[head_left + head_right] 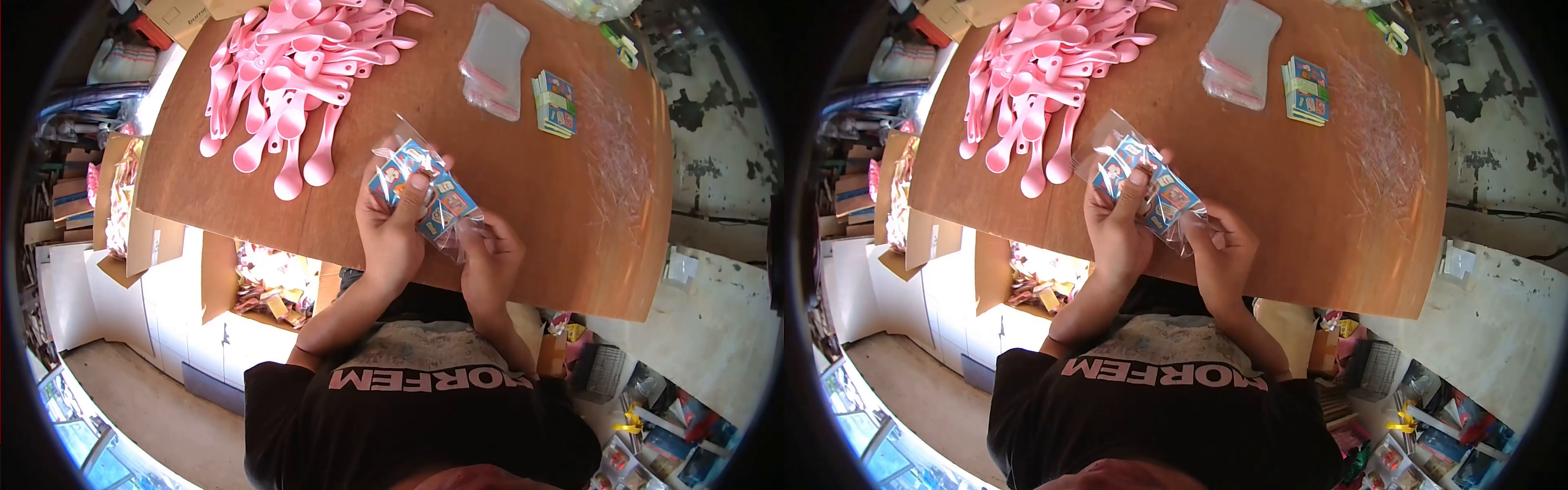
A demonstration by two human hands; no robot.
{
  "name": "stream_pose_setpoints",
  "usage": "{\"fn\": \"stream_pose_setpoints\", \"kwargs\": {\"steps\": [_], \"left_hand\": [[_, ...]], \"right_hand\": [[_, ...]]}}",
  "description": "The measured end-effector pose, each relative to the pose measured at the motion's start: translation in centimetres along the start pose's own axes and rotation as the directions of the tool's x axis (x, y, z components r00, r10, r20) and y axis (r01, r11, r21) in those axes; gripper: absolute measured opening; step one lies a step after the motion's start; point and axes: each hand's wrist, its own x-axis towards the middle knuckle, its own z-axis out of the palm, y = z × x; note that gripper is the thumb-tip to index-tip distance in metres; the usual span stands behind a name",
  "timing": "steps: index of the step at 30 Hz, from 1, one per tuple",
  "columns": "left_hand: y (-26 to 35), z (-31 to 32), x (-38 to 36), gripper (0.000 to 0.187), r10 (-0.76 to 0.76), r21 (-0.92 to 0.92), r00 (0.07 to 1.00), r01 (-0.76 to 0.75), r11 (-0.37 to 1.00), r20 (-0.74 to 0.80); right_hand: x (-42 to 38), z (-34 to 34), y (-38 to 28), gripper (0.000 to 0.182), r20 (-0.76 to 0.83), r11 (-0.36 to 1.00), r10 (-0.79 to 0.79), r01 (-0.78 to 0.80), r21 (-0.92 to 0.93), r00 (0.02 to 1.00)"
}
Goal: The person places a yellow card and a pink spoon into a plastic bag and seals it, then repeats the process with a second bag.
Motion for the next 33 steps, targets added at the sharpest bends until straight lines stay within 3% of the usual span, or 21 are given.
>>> {"fn": "stream_pose_setpoints", "kwargs": {"steps": [4, 7, 9, 15, 22, 25, 28, 31, 33], "left_hand": [[0.4, -0.7, 0.8, 0.048, -0.058, -0.057, 0.996, 0.055, 0.997, -0.063], [0.6, -0.2, 0.7, 0.046, -0.084, -0.082, 0.994, 0.078, 0.994, -0.073], [0.6, 0.8, 0.6, 0.035, -0.002, -0.056, 0.994, -0.004, 0.998, -0.11], [0.8, 0.5, 0.5, 0.04, -0.162, -0.088, 0.987, 0.159, 0.983, -0.022], [0.8, 0.4, 0.5, 0.042, -0.152, -0.13, 0.988, 0.155, 0.979, 0.03], [0.5, 0.4, 0.2, 0.043, -0.131, -0.068, 0.991, 0.129, 0.989, -0.029], [0.2, 0.9, -0.2, 0.044, -0.028, 0.011, 0.999, 0.028, 1.0, -0.036], [0.0, 0.8, -0.3, 0.046, 0.011, -0.023, 1.0, -0.011, 1.0, -0.016], [0.0, 0.8, -0.4, 0.047, -0.012, -0.052, 1.0, 0.012, 0.999, -0.009]], "right_hand": [[0.3, -0.5, -0.6, 0.025, 0.139, 0.964, 0.142, -0.169, 0.207, 0.98], [0.3, -0.5, -0.4, 0.027, 0.151, 0.975, 0.099, -0.126, 0.185, 0.984], [0.2, 0.0, -0.7, 0.032, 0.179, 0.989, -0.057, 0.031, 0.143, 0.982], [0.3, -1.3, -0.1, 0.036, 0.266, 0.992, -0.054, 0.022, 0.122, 0.963], [0.4, -1.1, -0.5, 0.04, 0.241, 0.988, -0.149, 0.132, 0.084, 0.959], [0.5, -0.9, -0.6, 0.041, 0.213, 0.98, -0.197, 0.185, 0.072, 0.957], [0.6, -0.7, -0.8, 0.042, 0.217, 0.983, -0.176, 0.183, -0.01, 0.96], [0.7, -0.4, -1.0, 0.043, 0.241, 0.986, -0.16, 0.143, 0.088, 0.957], [0.7, -0.4, -1.1, 0.04, 0.201, 0.999, -0.016, 0.009, 0.034, 0.979]]}}
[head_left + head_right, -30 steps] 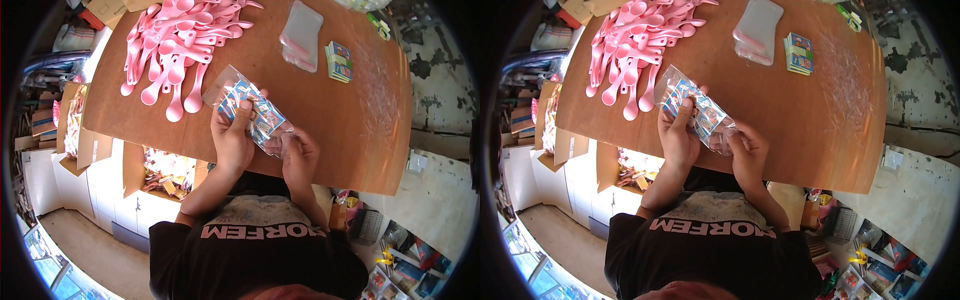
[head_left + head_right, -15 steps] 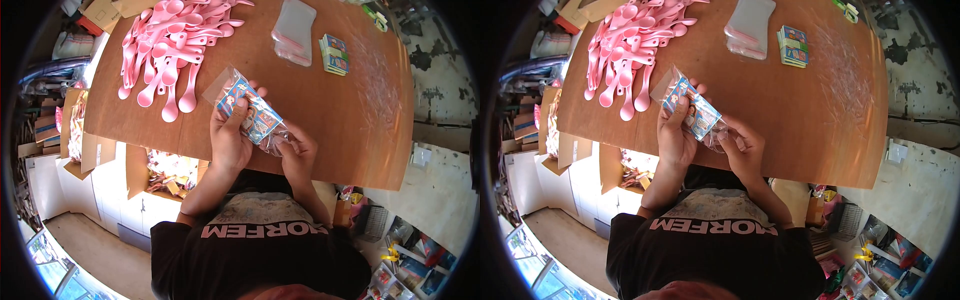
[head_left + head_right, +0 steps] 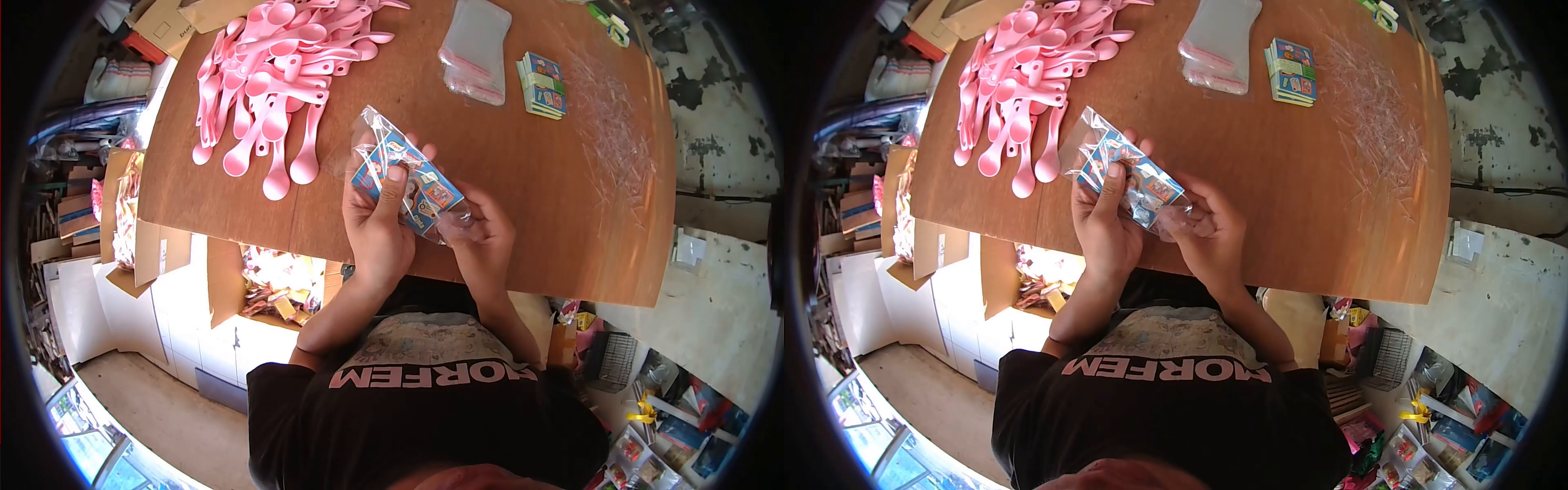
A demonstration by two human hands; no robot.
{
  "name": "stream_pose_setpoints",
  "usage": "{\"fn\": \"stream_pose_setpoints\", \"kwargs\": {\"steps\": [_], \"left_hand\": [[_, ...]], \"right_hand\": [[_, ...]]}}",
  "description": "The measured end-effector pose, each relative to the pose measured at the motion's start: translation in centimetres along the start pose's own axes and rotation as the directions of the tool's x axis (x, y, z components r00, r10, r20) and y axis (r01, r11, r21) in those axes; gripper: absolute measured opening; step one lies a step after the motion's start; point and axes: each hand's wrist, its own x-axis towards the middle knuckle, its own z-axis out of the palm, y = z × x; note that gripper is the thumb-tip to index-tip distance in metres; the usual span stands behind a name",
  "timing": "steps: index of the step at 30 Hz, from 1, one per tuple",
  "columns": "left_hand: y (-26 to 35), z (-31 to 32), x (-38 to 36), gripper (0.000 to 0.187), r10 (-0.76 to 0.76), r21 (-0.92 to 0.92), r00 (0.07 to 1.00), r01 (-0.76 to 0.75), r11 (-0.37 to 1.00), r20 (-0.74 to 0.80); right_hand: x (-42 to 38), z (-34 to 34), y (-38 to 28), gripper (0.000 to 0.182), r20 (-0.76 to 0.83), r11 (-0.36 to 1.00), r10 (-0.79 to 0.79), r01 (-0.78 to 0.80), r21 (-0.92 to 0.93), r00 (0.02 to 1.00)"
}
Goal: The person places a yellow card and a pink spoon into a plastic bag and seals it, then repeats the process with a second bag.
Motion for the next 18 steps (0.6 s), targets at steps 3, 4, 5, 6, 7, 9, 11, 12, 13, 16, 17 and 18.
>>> {"fn": "stream_pose_setpoints", "kwargs": {"steps": [3, 4, 5, 6, 7, 9, 11, 12, 13, 16, 17, 18], "left_hand": [[0.0, -0.3, 0.0, 0.036, -0.012, 0.053, 1.0, 0.011, 0.999, 0.011], [-0.1, -0.3, 0.0, 0.036, -0.011, 0.053, 1.0, 0.011, 0.999, 0.011], [-0.1, -0.3, -0.1, 0.034, -0.002, 0.063, 1.0, 0.001, 0.998, 0.015], [-0.3, -0.3, -0.2, 0.032, 0.007, 0.072, 1.0, -0.008, 0.997, 0.02], [-0.5, -0.3, -0.2, 0.032, 0.006, 0.072, 1.0, -0.008, 0.997, 0.021], [-0.9, -0.4, -0.4, 0.035, -0.02, 0.108, 0.999, 0.017, 0.994, 0.028], [-1.0, -0.5, -0.7, 0.032, -0.046, 0.16, 0.998, 0.039, 0.986, 0.04], [-1.2, -0.4, -0.9, 0.032, -0.056, 0.158, 0.997, 0.049, 0.986, 0.044], [-1.4, -0.4, -1.1, 0.031, -0.066, 0.157, 0.997, 0.058, 0.986, 0.048], [-1.4, -0.6, -1.2, 0.03, -0.089, 0.169, 0.993, 0.075, 0.983, 0.081], [-1.4, -0.6, -1.2, 0.029, -0.102, 0.172, 0.991, 0.086, 0.981, 0.085], [-1.3, -0.7, -1.2, 0.029, -0.1, 0.172, 0.991, 0.084, 0.981, 0.086]], "right_hand": [[0.1, -0.4, 0.8, 0.034, -0.011, 0.999, 0.039, -0.038, 0.033, 0.999], [0.1, -0.4, 0.7, 0.034, -0.011, 0.999, 0.038, -0.038, 0.034, 0.999], [0.1, -0.3, 0.5, 0.031, -0.015, 0.998, 0.045, -0.045, 0.038, 0.999], [0.1, -0.2, 0.2, 0.028, -0.019, 0.998, 0.053, -0.052, 0.042, 0.998], [0.1, -0.1, 0.1, 0.028, -0.02, 0.998, 0.053, -0.052, 0.042, 0.998], [-0.1, 0.0, -0.1, 0.023, -0.051, 0.99, 0.132, -0.129, 0.051, 0.99], [-0.1, 0.3, -0.3, 0.021, -0.079, 0.987, 0.158, -0.155, 0.045, 0.984], [-0.1, 0.4, -0.3, 0.018, -0.108, 0.983, 0.183, -0.18, 0.04, 0.977], [-0.1, 0.4, -0.2, 0.018, -0.108, 0.983, 0.183, -0.179, 0.04, 0.977], [-0.1, 0.5, 0.4, 0.016, -0.143, 0.981, 0.181, -0.169, 0.091, 0.973], [0.0, 0.6, 0.5, 0.016, -0.151, 0.981, 0.181, -0.166, 0.101, 0.972], [0.0, 0.7, 0.6, 0.015, -0.16, 0.98, 0.18, -0.164, 0.111, 0.971]]}}
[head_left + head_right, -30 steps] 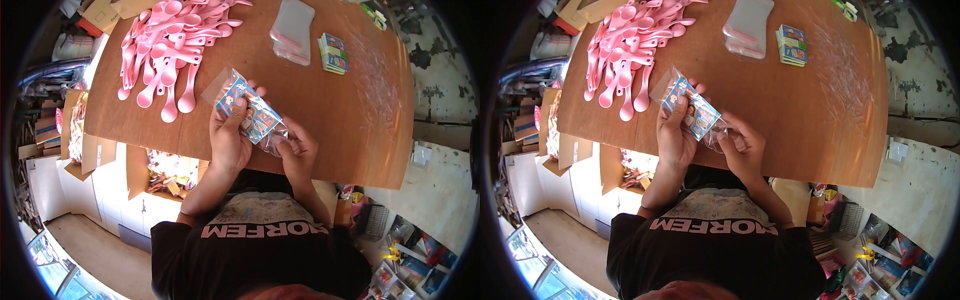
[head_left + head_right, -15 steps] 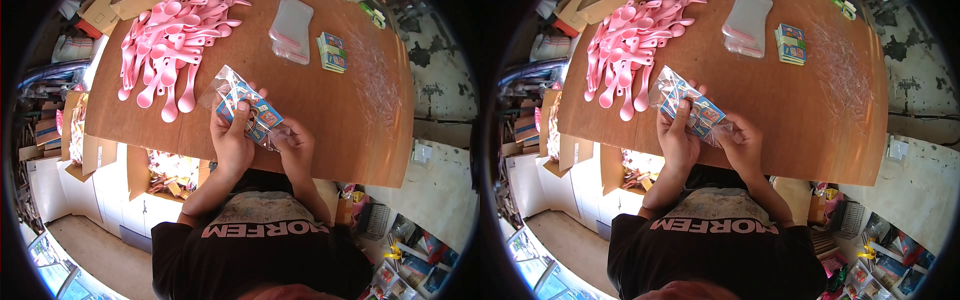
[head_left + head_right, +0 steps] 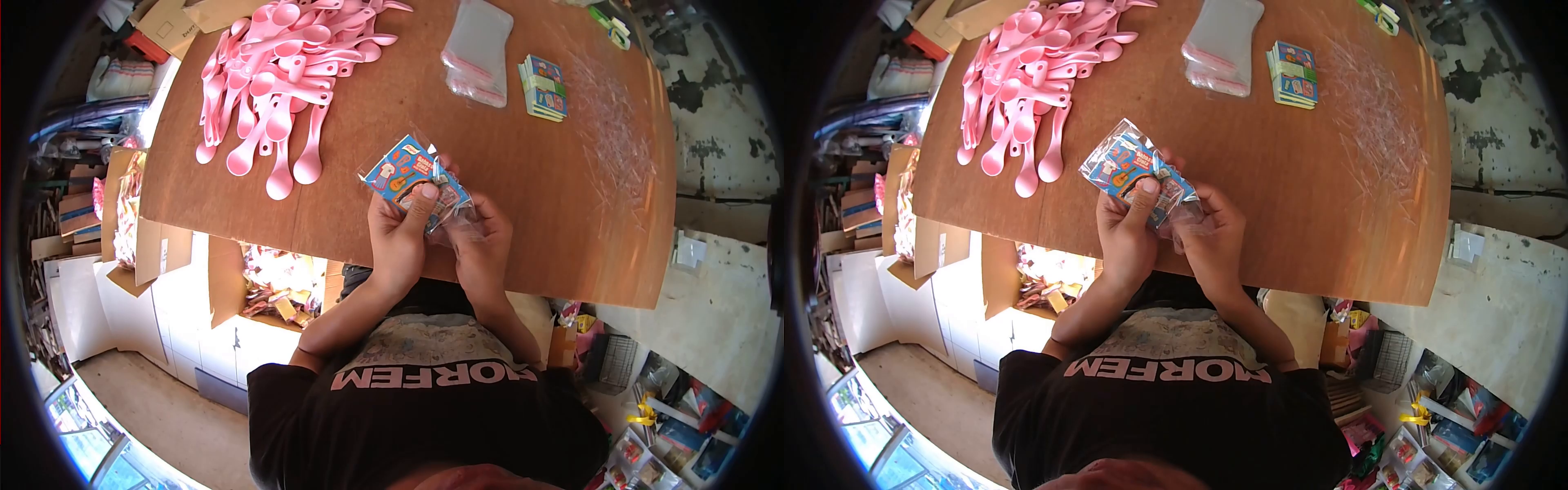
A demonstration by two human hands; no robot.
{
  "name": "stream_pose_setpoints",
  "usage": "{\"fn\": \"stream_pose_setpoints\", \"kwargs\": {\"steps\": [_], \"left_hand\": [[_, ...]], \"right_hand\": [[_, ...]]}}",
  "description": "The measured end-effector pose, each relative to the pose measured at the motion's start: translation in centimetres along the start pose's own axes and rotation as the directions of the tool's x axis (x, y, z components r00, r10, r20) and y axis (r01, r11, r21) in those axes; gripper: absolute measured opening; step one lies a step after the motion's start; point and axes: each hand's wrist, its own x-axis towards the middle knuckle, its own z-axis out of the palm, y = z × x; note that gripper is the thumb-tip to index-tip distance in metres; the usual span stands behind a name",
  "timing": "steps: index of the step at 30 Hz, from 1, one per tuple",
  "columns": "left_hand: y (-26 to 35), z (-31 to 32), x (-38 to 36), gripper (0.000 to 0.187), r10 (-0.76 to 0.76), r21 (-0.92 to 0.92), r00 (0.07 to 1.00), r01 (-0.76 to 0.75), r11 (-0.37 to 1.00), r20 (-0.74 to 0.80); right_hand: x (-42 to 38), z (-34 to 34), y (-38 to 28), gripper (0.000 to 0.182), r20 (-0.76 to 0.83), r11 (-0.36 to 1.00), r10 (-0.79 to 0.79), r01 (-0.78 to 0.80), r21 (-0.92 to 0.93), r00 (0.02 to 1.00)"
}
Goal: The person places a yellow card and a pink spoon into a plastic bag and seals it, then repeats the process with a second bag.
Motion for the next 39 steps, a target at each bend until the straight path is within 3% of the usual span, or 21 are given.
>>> {"fn": "stream_pose_setpoints", "kwargs": {"steps": [4, 6, 8, 13, 14, 15, 16, 17, 18, 19, 21, 23, 25, 28, 30, 32, 33, 34, 35, 38, 39], "left_hand": [[0.3, -1.0, -0.2, 0.03, -0.079, 0.062, 0.996, 0.076, 0.995, 0.047], [0.5, -1.1, -0.4, 0.032, -0.124, 0.089, 0.989, 0.117, 0.989, 0.08], [0.5, -0.6, -0.4, 0.047, -0.164, -0.011, 0.978, 0.166, 0.986, 0.126], [0.4, -0.4, -0.1, 0.052, -0.202, -0.149, 0.972, 0.22, 0.964, 0.123], [0.6, -0.8, 0.1, 0.053, -0.236, -0.192, 0.962, 0.259, 0.946, 0.135], [1.0, -0.9, 0.2, 0.053, -0.23, -0.187, 0.964, 0.252, 0.95, 0.132], [1.4, -0.9, 0.3, 0.052, -0.266, -0.243, 0.954, 0.292, 0.925, 0.135], [1.8, -0.8, 0.3, 0.051, -0.303, -0.299, 0.943, 0.332, 0.895, 0.14], [2.2, -1.0, 0.5, 0.049, -0.326, -0.381, 0.93, 0.366, 0.849, 0.169], [2.6, -1.3, 0.6, 0.049, -0.32, -0.38, 0.932, 0.361, 0.852, 0.168], [3.8, -2.1, 1.0, 0.048, -0.314, -0.576, 0.914, 0.405, 0.71, 0.255], [5.6, -2.6, 1.0, 0.047, -0.22, -0.583, 0.956, 0.294, 0.757, 0.195], [6.7, -3.8, 0.9, 0.046, -0.099, -0.577, 0.987, 0.154, 0.802, 0.126], [7.8, -3.9, 0.6, 0.044, -0.01, -0.537, 0.999, -0.008, 0.844, -0.032], [7.9, -3.9, 0.5, 0.043, 0.027, -0.508, 0.997, -0.059, 0.86, -0.07], [7.7, -3.3, 0.4, 0.03, 0.035, -0.347, 0.972, -0.116, 0.931, -0.231], [7.6, -3.1, 0.4, 0.03, 0.046, -0.349, 0.971, -0.128, 0.928, -0.233], [7.5, -3.1, 0.4, 0.031, 0.03, -0.347, 0.975, -0.107, 0.932, -0.222], [7.3, -3.1, 0.4, 0.033, 0.012, -0.344, 0.977, -0.086, 0.935, -0.212], [7.6, -3.1, 0.5, 0.038, 0.017, -0.35, 0.969, -0.105, 0.931, -0.245], [7.7, -3.0, 0.3, 0.042, 0.005, -0.366, 0.966, -0.103, 0.925, -0.258]], "right_hand": [[0.0, 0.0, -0.1, 0.013, 0.022, 1.0, 0.003, -0.002, -0.018, 1.0], [-0.2, 0.7, -0.7, 0.01, -0.022, 0.994, 0.016, -0.014, 0.104, 1.0], [-0.1, -0.1, 0.5, 0.009, 0.014, 0.996, -0.007, 0.006, 0.09, 1.0], [-0.4, 0.3, -0.4, 0.013, 0.087, 0.999, 0.01, -0.006, -0.05, 0.996], [-0.6, 1.3, -0.7, 0.015, 0.005, 0.965, -0.223, 0.222, -0.138, 0.975], [-0.7, 2.0, -1.0, 0.018, -0.057, 0.873, -0.45, 0.425, -0.238, 0.891], [-0.5, 1.6, -1.1, 0.018, -0.053, 0.874, -0.45, 0.428, -0.23, 0.891], [-0.2, 0.5, -1.4, 0.022, 0.175, 0.615, -0.649, 0.646, -0.451, 0.74], [0.1, -0.5, -1.8, 0.027, 0.438, 0.25, -0.72, 0.79, -0.559, 0.538], [-0.1, -0.8, -2.6, 0.027, 0.441, 0.25, -0.721, 0.794, -0.554, 0.535], [-1.0, -1.3, -4.5, 0.031, 0.678, 0.089, -0.631, 0.904, -0.419, 0.377], [-1.0, -2.2, -5.6, 0.031, 0.711, 0.096, -0.627, 0.937, -0.336, 0.319], [-0.6, -2.5, -7.6, 0.028, 0.766, 0.086, -0.61, 0.978, -0.188, 0.201], [3.0, 0.3, -10.0, 0.018, 0.688, 0.149, -0.582, 0.889, -0.433, 0.433], [9.9, 2.9, -9.0, 0.015, 0.706, 0.16, -0.563, 0.894, -0.418, 0.431], [14.5, 6.0, -7.7, 0.012, 0.708, 0.225, -0.51, 0.87, -0.438, 0.488], [17.1, 7.4, -6.3, 0.013, 0.719, 0.209, -0.475, 0.858, -0.469, 0.508], [18.0, 9.2, -5.8, 0.017, 0.726, 0.164, -0.453, 0.849, -0.502, 0.517], [19.6, 10.6, -4.7, 0.024, 0.752, 0.094, -0.488, 0.883, -0.46, 0.443], [20.8, 13.6, -3.8, 0.023, 0.756, 0.025, -0.456, 0.856, -0.517, 0.47], [20.8, 14.1, -4.0, 0.023, 0.762, -0.033, -0.346, 0.804, -0.593, 0.548]]}}
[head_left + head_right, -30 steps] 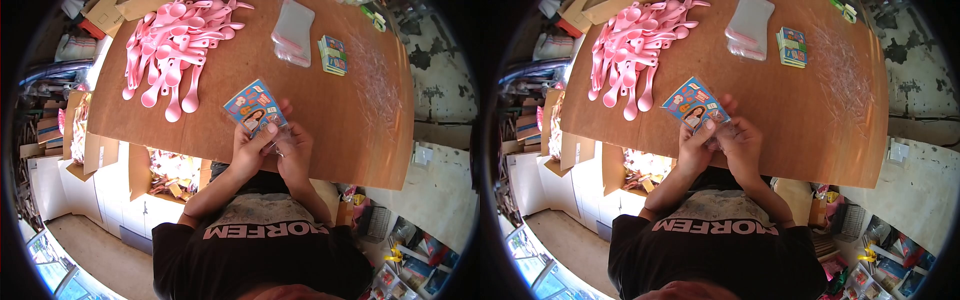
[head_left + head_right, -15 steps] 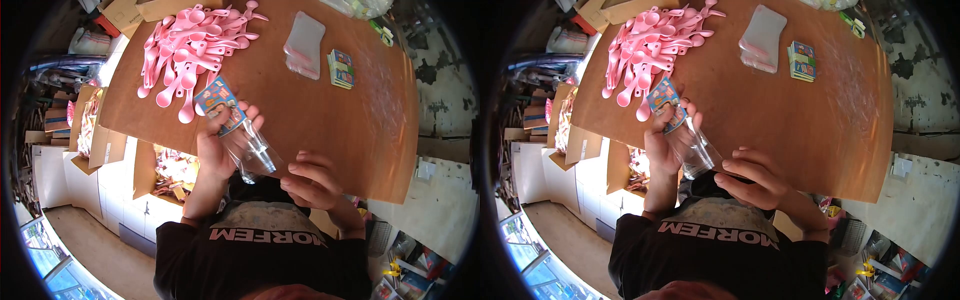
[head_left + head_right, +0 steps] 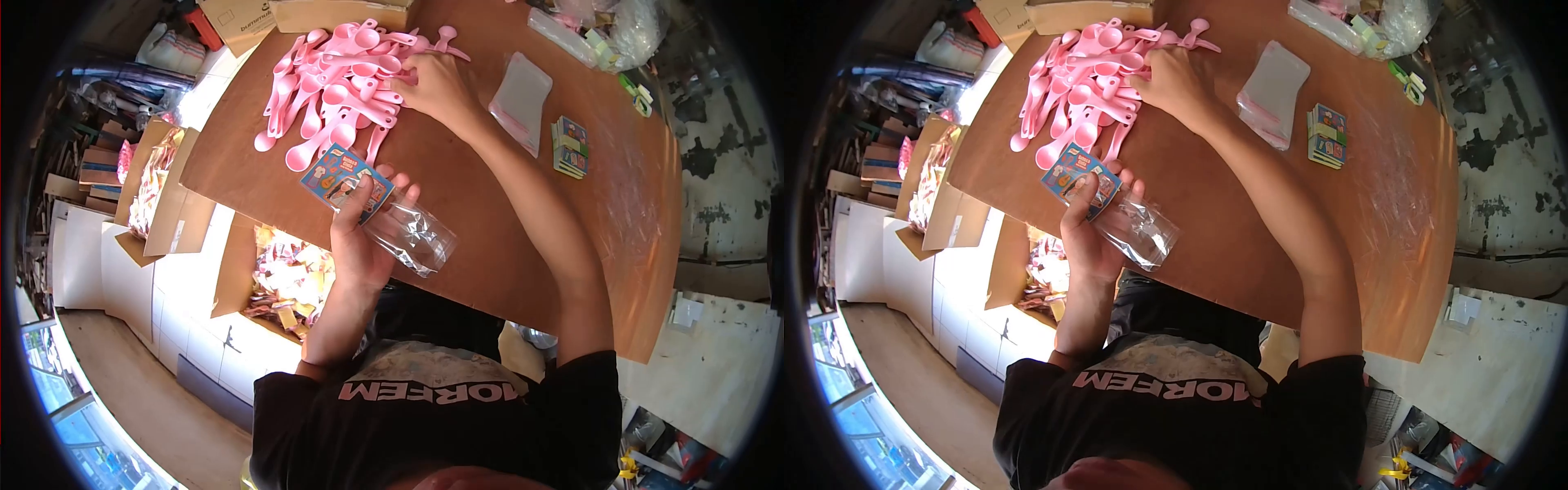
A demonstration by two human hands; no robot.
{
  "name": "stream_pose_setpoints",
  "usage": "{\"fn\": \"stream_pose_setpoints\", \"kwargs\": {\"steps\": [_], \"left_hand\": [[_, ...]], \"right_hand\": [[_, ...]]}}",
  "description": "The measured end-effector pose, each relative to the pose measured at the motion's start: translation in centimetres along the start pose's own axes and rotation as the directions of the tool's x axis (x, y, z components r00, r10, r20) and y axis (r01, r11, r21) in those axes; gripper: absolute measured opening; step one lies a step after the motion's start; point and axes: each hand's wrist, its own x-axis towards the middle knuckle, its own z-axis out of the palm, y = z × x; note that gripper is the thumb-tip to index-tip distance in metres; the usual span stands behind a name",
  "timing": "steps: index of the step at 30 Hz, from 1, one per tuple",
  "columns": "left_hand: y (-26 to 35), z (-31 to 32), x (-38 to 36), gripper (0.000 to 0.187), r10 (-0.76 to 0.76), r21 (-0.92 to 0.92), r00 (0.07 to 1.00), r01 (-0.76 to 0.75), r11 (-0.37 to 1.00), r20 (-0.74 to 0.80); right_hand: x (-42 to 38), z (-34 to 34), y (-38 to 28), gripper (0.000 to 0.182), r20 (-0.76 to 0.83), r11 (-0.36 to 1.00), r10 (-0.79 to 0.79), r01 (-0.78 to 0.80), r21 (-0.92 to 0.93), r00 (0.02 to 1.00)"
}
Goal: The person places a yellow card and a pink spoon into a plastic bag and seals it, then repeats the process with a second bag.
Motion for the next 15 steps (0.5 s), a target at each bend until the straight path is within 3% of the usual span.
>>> {"fn": "stream_pose_setpoints", "kwargs": {"steps": [1, 2, 4, 6, 8, 9, 10, 14, 15], "left_hand": [[0.1, 0.1, 0.0, 0.043, -0.008, -0.013, 1.0, 0.008, 1.0, -0.003], [0.2, 0.2, 0.0, 0.043, -0.005, -0.015, 1.0, 0.005, 1.0, -0.009], [0.2, 0.4, 0.0, 0.036, -0.013, 0.027, 1.0, 0.013, 1.0, 0.013], [0.3, 0.5, 0.0, 0.036, -0.015, 0.021, 1.0, 0.015, 1.0, 0.013], [0.5, 0.7, 0.4, 0.037, 0.024, 0.033, 1.0, -0.024, 0.999, -0.006], [0.6, 0.8, 0.4, 0.037, 0.023, 0.028, 1.0, -0.023, 0.999, -0.016], [0.6, 0.9, 0.5, 0.038, 0.017, 0.009, 1.0, -0.017, 1.0, -0.005], [0.2, 1.3, 1.3, 0.039, 0.04, -0.01, 0.999, -0.04, 0.999, -0.005], [0.1, 1.5, 1.4, 0.039, 0.048, -0.005, 0.999, -0.048, 0.999, -0.011]], "right_hand": [[0.3, 0.0, -0.2, 0.024, 0.116, 0.994, 0.066, -0.055, -0.097, 0.991], [0.5, 0.3, 0.0, 0.024, 0.122, 0.994, 0.064, -0.052, -0.095, 0.99], [0.1, 0.3, 0.6, 0.024, -0.084, 0.984, -0.13, 0.118, -0.134, 0.988], [-1.8, -1.2, 0.9, 0.019, -0.158, 0.979, -0.148, 0.122, -0.161, 0.976], [-4.0, -4.5, 0.5, 0.017, -0.186, 0.986, 0.085, -0.055, 0.157, 0.979], [-5.5, -6.1, 0.5, 0.018, -0.088, 0.881, 0.245, -0.184, 0.436, 0.966], [-7.2, -7.9, 0.5, 0.019, 0.055, 0.681, 0.371, -0.311, 0.663, 0.927], [-15.0, -13.4, 0.5, 0.024, 0.169, 0.349, 0.499, -0.376, 0.858, 0.85], [-17.0, -14.2, -0.2, 0.024, 0.168, 0.336, 0.51, -0.375, 0.864, 0.844]]}}
